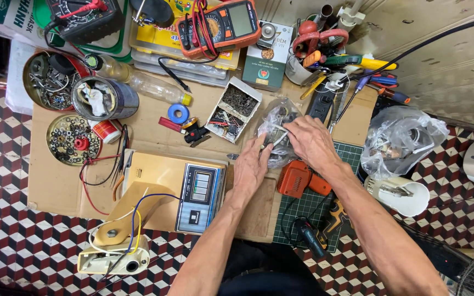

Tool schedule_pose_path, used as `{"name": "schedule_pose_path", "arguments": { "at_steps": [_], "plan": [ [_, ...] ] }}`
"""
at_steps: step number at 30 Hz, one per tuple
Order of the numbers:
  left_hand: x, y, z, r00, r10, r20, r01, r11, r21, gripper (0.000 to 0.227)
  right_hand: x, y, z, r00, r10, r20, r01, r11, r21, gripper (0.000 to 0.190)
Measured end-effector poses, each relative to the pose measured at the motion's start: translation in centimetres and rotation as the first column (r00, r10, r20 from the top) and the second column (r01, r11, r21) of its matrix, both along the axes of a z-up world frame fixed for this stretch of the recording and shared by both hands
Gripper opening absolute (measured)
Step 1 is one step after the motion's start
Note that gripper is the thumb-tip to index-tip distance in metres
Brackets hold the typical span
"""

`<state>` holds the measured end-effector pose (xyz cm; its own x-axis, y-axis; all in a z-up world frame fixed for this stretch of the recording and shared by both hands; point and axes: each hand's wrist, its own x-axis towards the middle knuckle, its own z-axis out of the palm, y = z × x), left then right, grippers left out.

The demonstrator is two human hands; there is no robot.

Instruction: Inspecting and testing an electric motor and its components at a workshop workbench using a multimeter and various tools.

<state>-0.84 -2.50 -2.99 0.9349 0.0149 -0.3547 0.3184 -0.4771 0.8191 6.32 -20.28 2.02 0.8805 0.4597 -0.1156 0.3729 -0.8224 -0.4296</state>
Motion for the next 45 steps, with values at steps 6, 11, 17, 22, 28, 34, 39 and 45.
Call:
{"name": "schedule_pose_path", "arguments": {
  "at_steps": [6, 11, 17, 22, 28, 34, 39, 45],
  "plan": [
    [1.2, 0.3, 0.6, 0.991, -0.012, 0.137, 0.026, 0.995, -0.099, 0.096, -0.5, -0.6, 0.0, 0.988, -0.089, 0.123, 0.066, 0.982, 0.176, 0.019],
    [1.3, 0.3, 1.5, 0.993, 0.101, -0.065, -0.119, 0.902, -0.414, 0.089, -1.3, -0.2, 0.7, 0.982, -0.010, 0.191, -0.027, 0.982, 0.188, 0.015],
    [0.9, 0.1, -0.9, 0.964, 0.040, -0.262, -0.202, 0.753, -0.627, 0.086, -0.8, 1.5, 1.9, 0.985, 0.149, -0.083, -0.135, 0.979, 0.152, 0.014],
    [-0.7, -0.7, -3.2, 0.979, 0.031, -0.204, -0.181, 0.603, -0.777, 0.085, 0.3, 1.5, 3.2, 0.858, 0.003, -0.514, 0.203, 0.917, 0.344, 0.016],
    [-1.1, -0.6, 1.6, 0.995, -0.078, -0.068, 0.050, 0.939, -0.339, 0.079, 0.3, -0.1, -2.5, 0.587, -0.117, -0.801, 0.807, 0.167, 0.567, 0.012],
    [-0.4, -0.9, 3.0, 0.980, 0.132, -0.150, -0.177, 0.925, -0.337, 0.086, 2.0, -2.6, -3.1, 0.443, -0.175, -0.880, 0.766, -0.435, 0.472, 0.014],
    [0.6, -1.5, 2.5, 0.878, 0.216, -0.427, -0.383, 0.853, -0.355, 0.064, 1.0, -2.6, -0.8, 0.460, -0.162, -0.873, 0.795, -0.364, 0.486, 0.030],
    [-2.5, -2.7, -0.7, 0.983, 0.153, -0.103, -0.175, 0.948, -0.264, 0.062, 1.4, -0.5, 2.2, 0.543, -0.138, -0.828, 0.729, 0.568, 0.383, 0.053]
  ]
}}
